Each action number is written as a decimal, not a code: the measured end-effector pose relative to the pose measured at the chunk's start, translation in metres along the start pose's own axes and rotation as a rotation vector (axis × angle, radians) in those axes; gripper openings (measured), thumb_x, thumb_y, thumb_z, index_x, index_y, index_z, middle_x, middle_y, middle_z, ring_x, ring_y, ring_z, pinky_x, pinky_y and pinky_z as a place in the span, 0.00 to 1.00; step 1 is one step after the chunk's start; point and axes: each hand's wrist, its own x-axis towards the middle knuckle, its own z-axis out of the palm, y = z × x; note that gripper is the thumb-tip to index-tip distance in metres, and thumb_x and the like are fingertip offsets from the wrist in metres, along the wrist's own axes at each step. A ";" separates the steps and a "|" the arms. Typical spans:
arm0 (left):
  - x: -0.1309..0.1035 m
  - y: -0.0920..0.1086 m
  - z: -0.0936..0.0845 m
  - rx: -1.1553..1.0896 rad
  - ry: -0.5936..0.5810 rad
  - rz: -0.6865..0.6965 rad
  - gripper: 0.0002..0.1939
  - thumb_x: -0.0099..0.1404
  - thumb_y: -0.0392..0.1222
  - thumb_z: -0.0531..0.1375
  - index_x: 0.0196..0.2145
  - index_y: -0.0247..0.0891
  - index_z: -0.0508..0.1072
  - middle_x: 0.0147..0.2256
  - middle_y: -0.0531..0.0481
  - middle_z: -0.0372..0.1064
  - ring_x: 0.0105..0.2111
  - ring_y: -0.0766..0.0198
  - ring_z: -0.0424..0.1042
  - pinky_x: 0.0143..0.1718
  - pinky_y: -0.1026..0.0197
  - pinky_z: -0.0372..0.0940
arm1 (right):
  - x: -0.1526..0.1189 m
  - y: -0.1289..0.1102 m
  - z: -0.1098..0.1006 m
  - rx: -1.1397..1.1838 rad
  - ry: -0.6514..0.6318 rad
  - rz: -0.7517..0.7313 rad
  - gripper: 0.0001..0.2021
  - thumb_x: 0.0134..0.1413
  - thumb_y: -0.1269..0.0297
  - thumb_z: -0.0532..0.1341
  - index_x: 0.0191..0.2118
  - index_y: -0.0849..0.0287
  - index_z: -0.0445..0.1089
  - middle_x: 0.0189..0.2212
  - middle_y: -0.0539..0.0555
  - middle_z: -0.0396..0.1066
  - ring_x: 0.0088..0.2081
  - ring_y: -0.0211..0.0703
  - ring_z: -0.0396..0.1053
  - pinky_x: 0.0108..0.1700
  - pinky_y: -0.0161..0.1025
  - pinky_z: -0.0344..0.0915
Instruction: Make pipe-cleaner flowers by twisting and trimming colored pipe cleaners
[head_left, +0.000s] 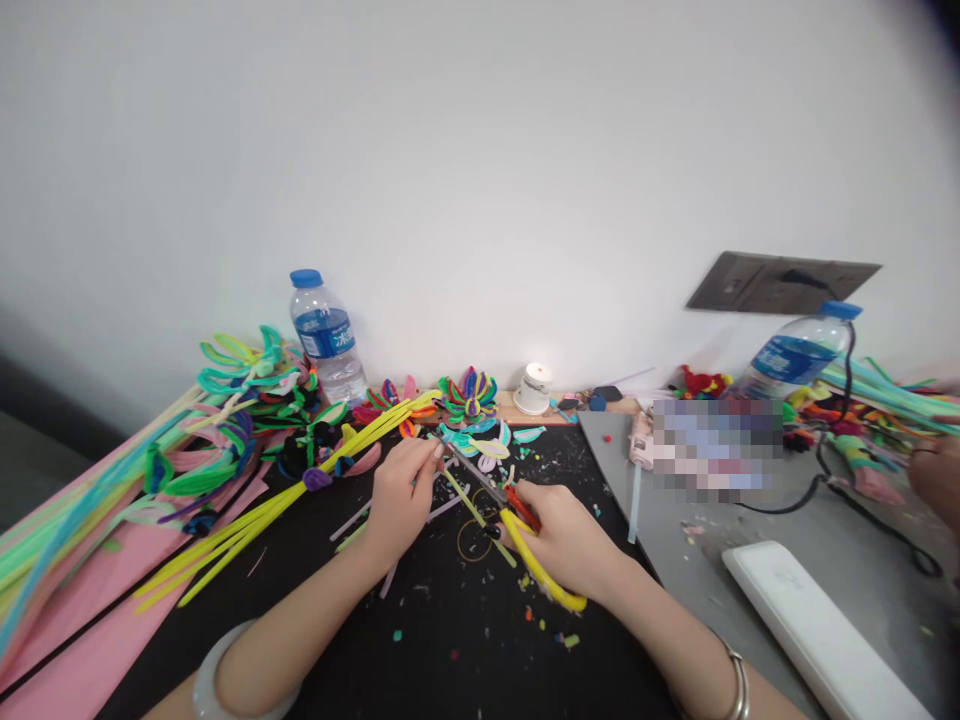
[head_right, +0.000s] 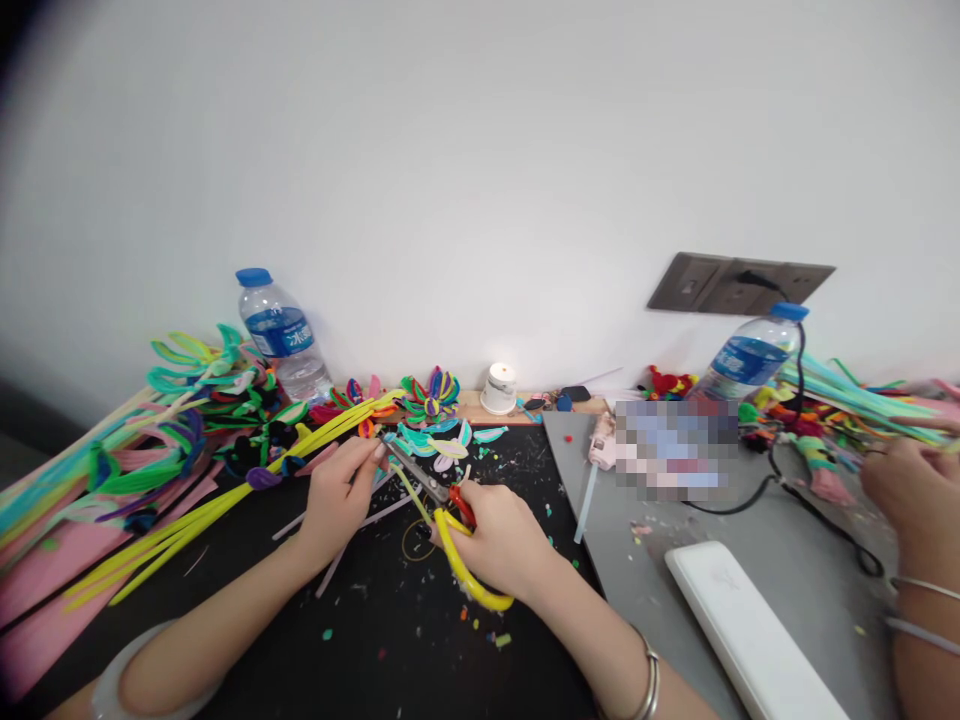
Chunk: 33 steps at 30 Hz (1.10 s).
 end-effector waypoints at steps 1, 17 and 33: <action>0.000 0.000 0.000 0.004 -0.007 0.006 0.14 0.67 0.35 0.48 0.24 0.38 0.64 0.23 0.51 0.61 0.26 0.63 0.63 0.33 0.62 0.59 | 0.000 0.000 0.000 -0.003 0.005 -0.002 0.13 0.49 0.57 0.60 0.24 0.57 0.58 0.19 0.45 0.59 0.21 0.33 0.52 0.24 0.31 0.45; 0.010 -0.010 -0.001 -0.385 -0.294 -0.241 0.17 0.66 0.44 0.49 0.22 0.37 0.65 0.24 0.52 0.64 0.28 0.63 0.64 0.35 0.62 0.58 | 0.005 0.008 -0.008 -0.074 0.030 -0.012 0.15 0.49 0.55 0.60 0.22 0.58 0.59 0.17 0.45 0.55 0.20 0.32 0.49 0.23 0.31 0.42; 0.011 -0.009 -0.017 -1.046 -0.716 -0.535 0.29 0.53 0.60 0.59 0.09 0.42 0.51 0.11 0.57 0.44 0.15 0.68 0.49 0.24 0.56 0.59 | 0.006 0.019 -0.018 -0.123 0.056 -0.291 0.14 0.46 0.55 0.62 0.23 0.58 0.59 0.21 0.46 0.56 0.23 0.34 0.51 0.26 0.31 0.45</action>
